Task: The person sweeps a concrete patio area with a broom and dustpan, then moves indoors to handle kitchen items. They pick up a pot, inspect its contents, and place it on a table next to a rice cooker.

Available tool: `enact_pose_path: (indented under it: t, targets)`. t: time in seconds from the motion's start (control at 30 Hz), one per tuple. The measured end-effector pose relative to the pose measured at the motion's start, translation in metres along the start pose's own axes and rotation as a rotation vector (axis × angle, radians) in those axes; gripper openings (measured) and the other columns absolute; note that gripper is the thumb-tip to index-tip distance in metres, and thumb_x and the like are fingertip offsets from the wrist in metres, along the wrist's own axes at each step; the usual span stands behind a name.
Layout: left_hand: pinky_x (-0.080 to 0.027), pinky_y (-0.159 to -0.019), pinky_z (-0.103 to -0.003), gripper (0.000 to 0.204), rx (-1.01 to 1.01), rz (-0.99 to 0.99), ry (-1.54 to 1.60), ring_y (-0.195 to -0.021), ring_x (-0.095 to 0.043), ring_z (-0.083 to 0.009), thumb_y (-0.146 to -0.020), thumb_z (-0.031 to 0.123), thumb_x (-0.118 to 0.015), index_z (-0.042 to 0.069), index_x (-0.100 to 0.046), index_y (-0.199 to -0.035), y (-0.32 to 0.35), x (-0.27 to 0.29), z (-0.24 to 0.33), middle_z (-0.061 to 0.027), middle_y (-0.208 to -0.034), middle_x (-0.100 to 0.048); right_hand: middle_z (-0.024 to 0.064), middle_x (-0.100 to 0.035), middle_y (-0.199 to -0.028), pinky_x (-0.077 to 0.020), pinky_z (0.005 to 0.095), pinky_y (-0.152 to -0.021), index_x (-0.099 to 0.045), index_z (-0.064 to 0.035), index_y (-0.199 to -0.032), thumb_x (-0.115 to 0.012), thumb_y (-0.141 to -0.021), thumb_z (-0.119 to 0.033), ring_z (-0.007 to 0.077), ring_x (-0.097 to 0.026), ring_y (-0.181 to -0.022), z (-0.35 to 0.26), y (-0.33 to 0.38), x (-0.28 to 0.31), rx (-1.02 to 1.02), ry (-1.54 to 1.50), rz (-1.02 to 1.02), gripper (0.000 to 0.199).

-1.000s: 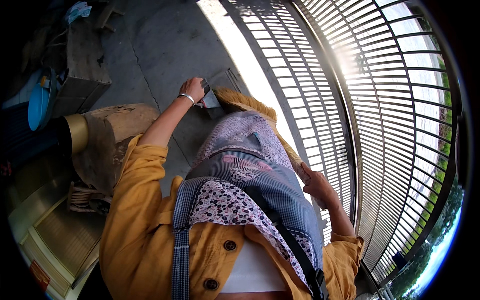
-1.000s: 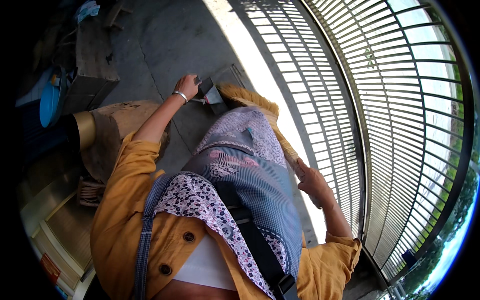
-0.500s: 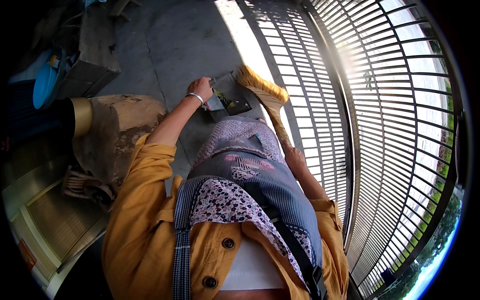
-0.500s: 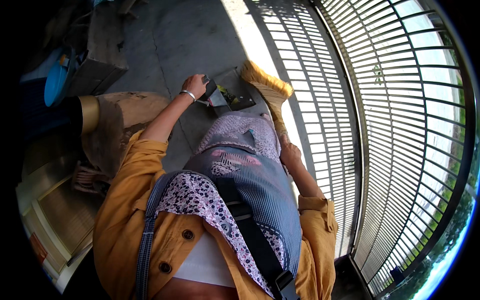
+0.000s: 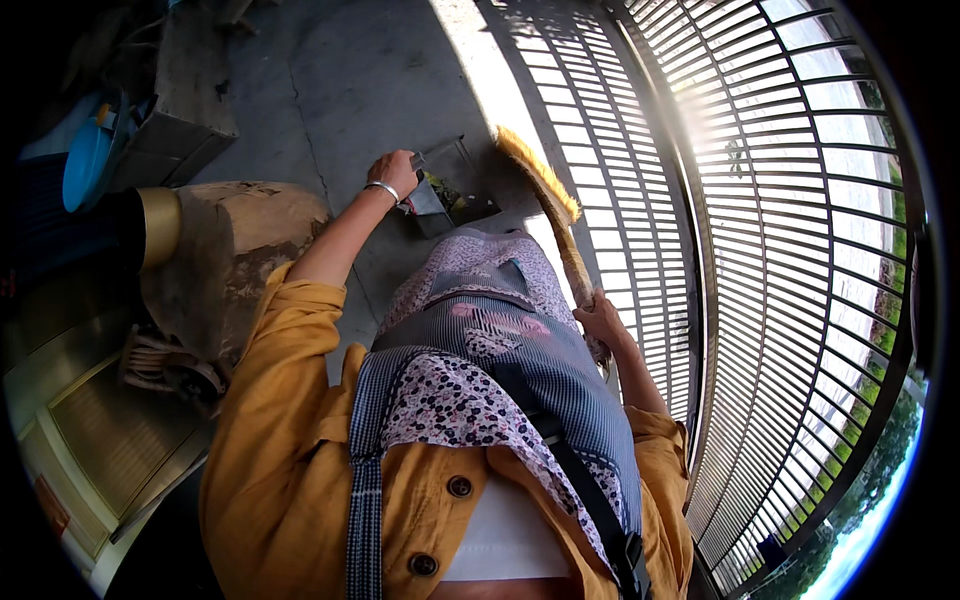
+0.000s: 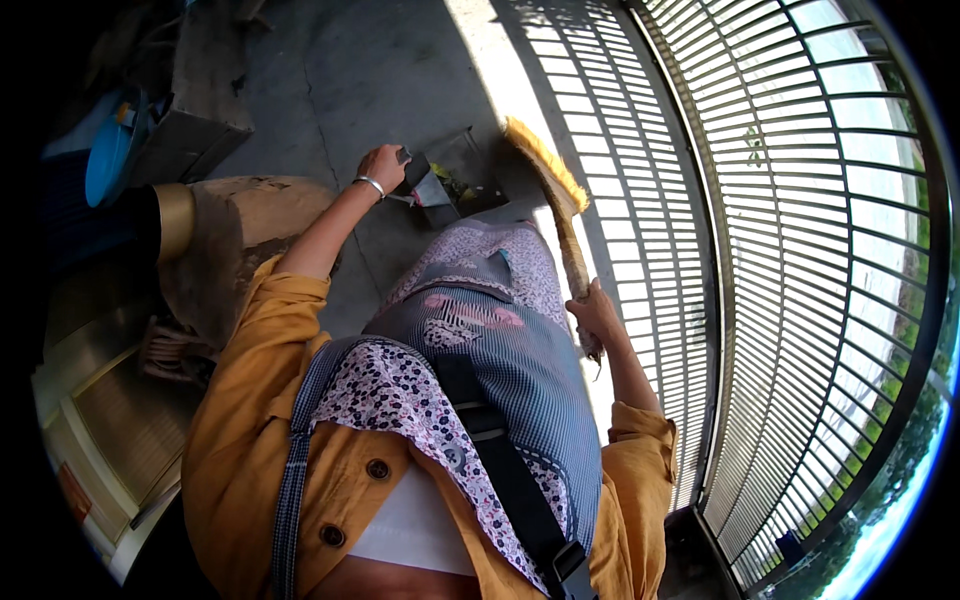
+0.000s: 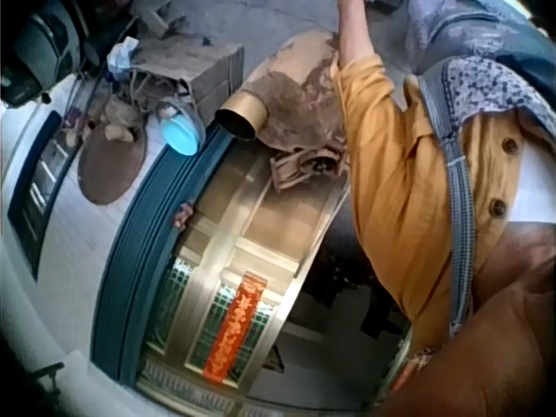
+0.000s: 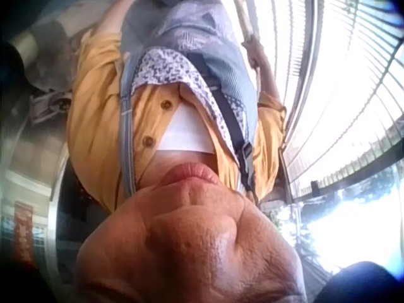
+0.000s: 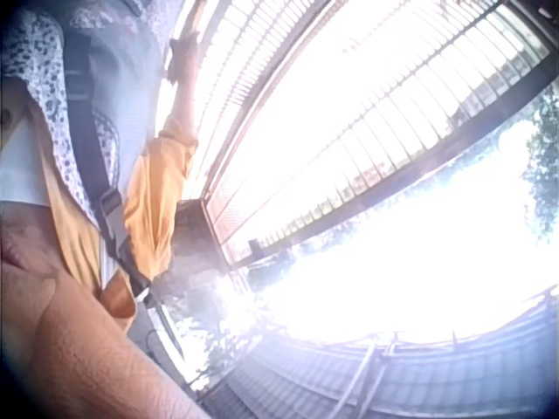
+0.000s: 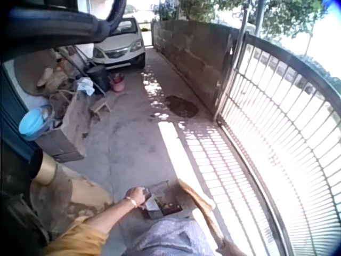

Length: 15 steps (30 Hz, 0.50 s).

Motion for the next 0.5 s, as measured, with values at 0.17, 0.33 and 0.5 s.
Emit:
enact_pose_path:
  t: [0.17, 0.33, 0.5]
  targets:
    - [-0.045, -0.074, -0.041, 0.021, 0.011, -0.021, -0.055, -0.085, -0.056, -0.0344, -0.071, 0.012, -0.051, 0.009, -0.062, -0.088, 0.004, -0.004, 0.001, -0.0172, -0.088, -0.06, 0.0143, -0.053, -0.066, -0.0483, 0.0339, -0.044, -0.049, 0.0077, -0.093, -0.059, -0.071, -0.009, 0.023, -0.056, -0.053, -0.007, -0.027, -0.035, -0.37, -0.843, -0.419, 0.029]
    - [-0.045, -0.078, -0.04, 0.025, 0.008, -0.017, -0.077, -0.09, -0.056, -0.0336, -0.07, 0.011, -0.051, 0.008, -0.062, -0.093, 0.003, -0.011, 0.001, -0.0169, -0.094, -0.059, 0.02, -0.056, -0.084, -0.0495, 0.0337, -0.051, -0.029, 0.0024, -0.125, -0.055, -0.066, -0.005, 0.025, -0.058, -0.062, -0.021, -0.03, -0.051, -0.145, -0.662, -0.117, 0.065]
    - [-0.045, -0.078, -0.04, 0.025, -0.025, -0.05, -0.06, -0.09, -0.055, -0.0338, -0.071, 0.012, -0.052, 0.007, -0.061, -0.094, -0.002, -0.013, -0.004, -0.0176, -0.095, -0.059, 0.0211, -0.057, -0.093, -0.0477, 0.0303, -0.063, -0.021, -0.0021, -0.133, -0.06, -0.063, -0.015, 0.0247, -0.059, -0.071, -0.049, 0.018, -0.024, -0.01, -0.008, -0.137, 0.081]
Point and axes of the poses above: each hand's wrist, its own y-axis away from the middle knuckle, its own x-axis out of the back of the hand, z = x × y, the point moved 7 cm from there along -y, towards the middle knuckle
